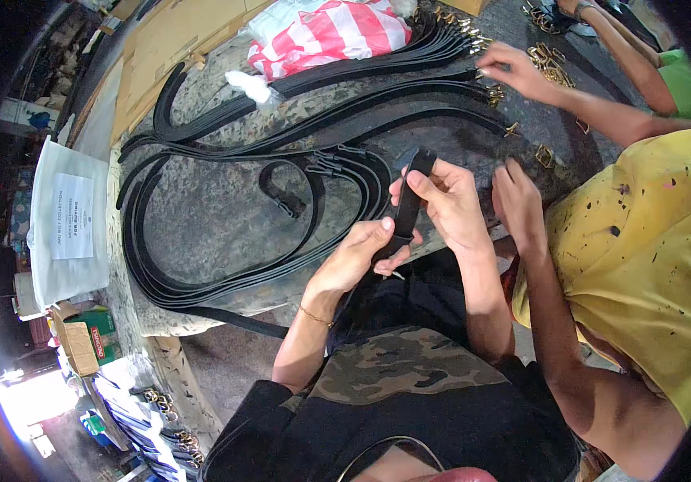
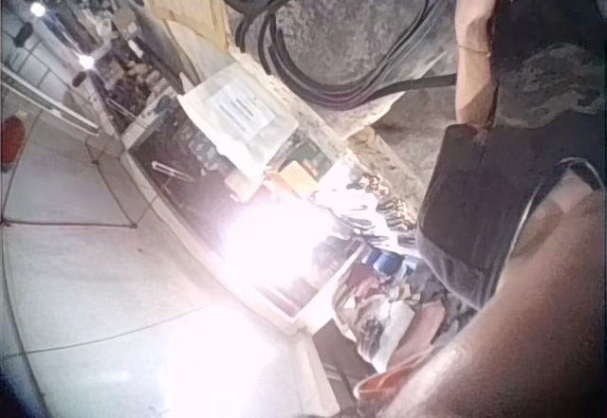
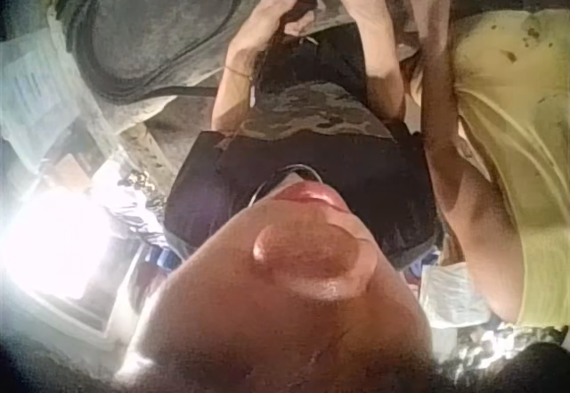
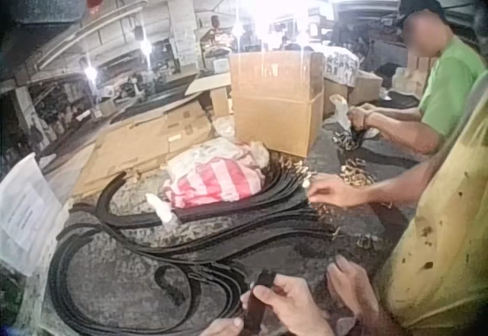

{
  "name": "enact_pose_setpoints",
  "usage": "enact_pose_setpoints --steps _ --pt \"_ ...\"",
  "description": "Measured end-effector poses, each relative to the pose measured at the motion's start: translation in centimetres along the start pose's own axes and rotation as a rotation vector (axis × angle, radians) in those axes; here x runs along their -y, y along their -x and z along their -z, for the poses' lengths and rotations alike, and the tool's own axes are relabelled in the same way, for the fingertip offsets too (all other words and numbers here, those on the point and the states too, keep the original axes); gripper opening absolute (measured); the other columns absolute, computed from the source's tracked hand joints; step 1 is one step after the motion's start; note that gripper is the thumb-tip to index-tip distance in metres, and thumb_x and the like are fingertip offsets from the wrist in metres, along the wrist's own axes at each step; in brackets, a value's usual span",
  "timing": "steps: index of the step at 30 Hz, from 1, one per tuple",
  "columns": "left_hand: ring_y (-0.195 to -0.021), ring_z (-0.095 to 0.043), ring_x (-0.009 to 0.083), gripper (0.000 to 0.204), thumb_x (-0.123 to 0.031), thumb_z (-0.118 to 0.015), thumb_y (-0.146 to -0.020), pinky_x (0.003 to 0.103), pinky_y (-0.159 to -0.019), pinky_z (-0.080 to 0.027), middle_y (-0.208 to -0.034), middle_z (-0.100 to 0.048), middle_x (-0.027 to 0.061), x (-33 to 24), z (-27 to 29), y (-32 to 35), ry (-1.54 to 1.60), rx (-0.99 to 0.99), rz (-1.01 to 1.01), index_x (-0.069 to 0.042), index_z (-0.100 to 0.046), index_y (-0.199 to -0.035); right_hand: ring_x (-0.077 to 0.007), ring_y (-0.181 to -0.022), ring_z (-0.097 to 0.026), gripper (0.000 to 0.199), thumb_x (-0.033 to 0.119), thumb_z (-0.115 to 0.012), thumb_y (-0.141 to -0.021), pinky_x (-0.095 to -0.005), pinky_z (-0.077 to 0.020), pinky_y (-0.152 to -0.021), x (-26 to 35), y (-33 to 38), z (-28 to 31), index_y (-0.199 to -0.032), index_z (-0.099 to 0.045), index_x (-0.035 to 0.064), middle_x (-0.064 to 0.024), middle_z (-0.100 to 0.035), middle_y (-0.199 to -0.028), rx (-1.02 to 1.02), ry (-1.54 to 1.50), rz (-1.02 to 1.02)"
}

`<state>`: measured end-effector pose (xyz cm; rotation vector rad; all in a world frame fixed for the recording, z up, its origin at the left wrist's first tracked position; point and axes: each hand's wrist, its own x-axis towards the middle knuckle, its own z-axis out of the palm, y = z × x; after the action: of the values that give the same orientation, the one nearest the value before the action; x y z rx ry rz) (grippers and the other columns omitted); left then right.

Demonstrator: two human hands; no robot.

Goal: Assembling leather straps by threading them through gold-colored metal buckles and loops.

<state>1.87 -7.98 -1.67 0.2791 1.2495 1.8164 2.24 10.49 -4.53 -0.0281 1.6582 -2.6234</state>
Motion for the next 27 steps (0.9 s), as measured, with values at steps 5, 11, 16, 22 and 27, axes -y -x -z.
enact_pose_setpoints --steps 5,11,16,22,27 --pt "-0.054 -0.041 0.0061 0.056 -0.046 -0.037 -0.101 0.022 -0.050 -0.034 -0.069 -0.053 0.0015 -0.5 0.6 0.0 -0.018 -0.019 -0.008 0.006 -0.059 -0.105 -0.0206 -0.094 -0.066 0.023 0.009 -0.059 -0.092 -0.0314 -0.0504 -0.086 2.3 0.7 -0.8 -0.110 -0.060 -0.0057 -0.0141 -0.069 -0.098 -0.023 -0.263 -0.053" --pt "-0.062 -0.049 0.0099 0.054 -0.046 -0.040 -0.100 0.024 -0.058 -0.040 -0.075 -0.058 0.0033 0.0 0.9 -0.8 -0.062 0.034 0.008 0.003 -0.059 -0.106 -0.0153 -0.084 -0.065 0.019 0.013 -0.063 -0.091 -0.0291 -0.0520 -0.078 1.4 -0.1 -0.1 -0.101 -0.065 -0.0035 -0.0133 -0.070 -0.096 -0.038 -0.089 0.026" --pt "-0.072 -0.056 0.0118 0.051 -0.045 -0.045 -0.098 0.026 -0.065 -0.046 -0.084 -0.061 0.0067 -1.0 0.4 -2.3 -0.072 -0.015 -0.145 0.003 -0.058 -0.108 -0.0146 -0.069 -0.065 0.021 0.013 -0.064 -0.090 -0.0259 -0.0518 -0.052 2.2 0.4 -1.1 -0.103 -0.065 -0.0035 -0.0117 -0.069 -0.089 0.056 -0.140 -0.151" --pt "-0.070 -0.052 0.0094 0.046 -0.043 -0.042 -0.100 0.023 -0.063 -0.044 -0.081 -0.058 0.0040 -0.5 0.2 -2.9 -0.020 0.091 -0.166 0.001 -0.057 -0.107 -0.0129 -0.060 -0.059 0.032 0.022 -0.065 -0.091 -0.0263 -0.0508 -0.044 2.5 -0.2 -1.4 -0.111 -0.061 -0.0031 -0.0096 -0.065 -0.096 0.003 -0.393 -0.185" --pt "-0.075 -0.057 0.0152 0.050 -0.038 -0.047 -0.099 0.028 -0.072 -0.048 -0.092 -0.062 0.0132 -0.6 0.8 -3.2 0.183 0.081 -0.098 0.006 -0.051 -0.122 -0.0113 -0.061 -0.055 0.022 0.019 -0.065 -0.091 -0.0247 -0.0442 -0.041 2.5 -0.8 -0.6 -0.104 -0.064 0.0006 -0.0043 -0.062 -0.082 -0.126 -0.272 -0.005"
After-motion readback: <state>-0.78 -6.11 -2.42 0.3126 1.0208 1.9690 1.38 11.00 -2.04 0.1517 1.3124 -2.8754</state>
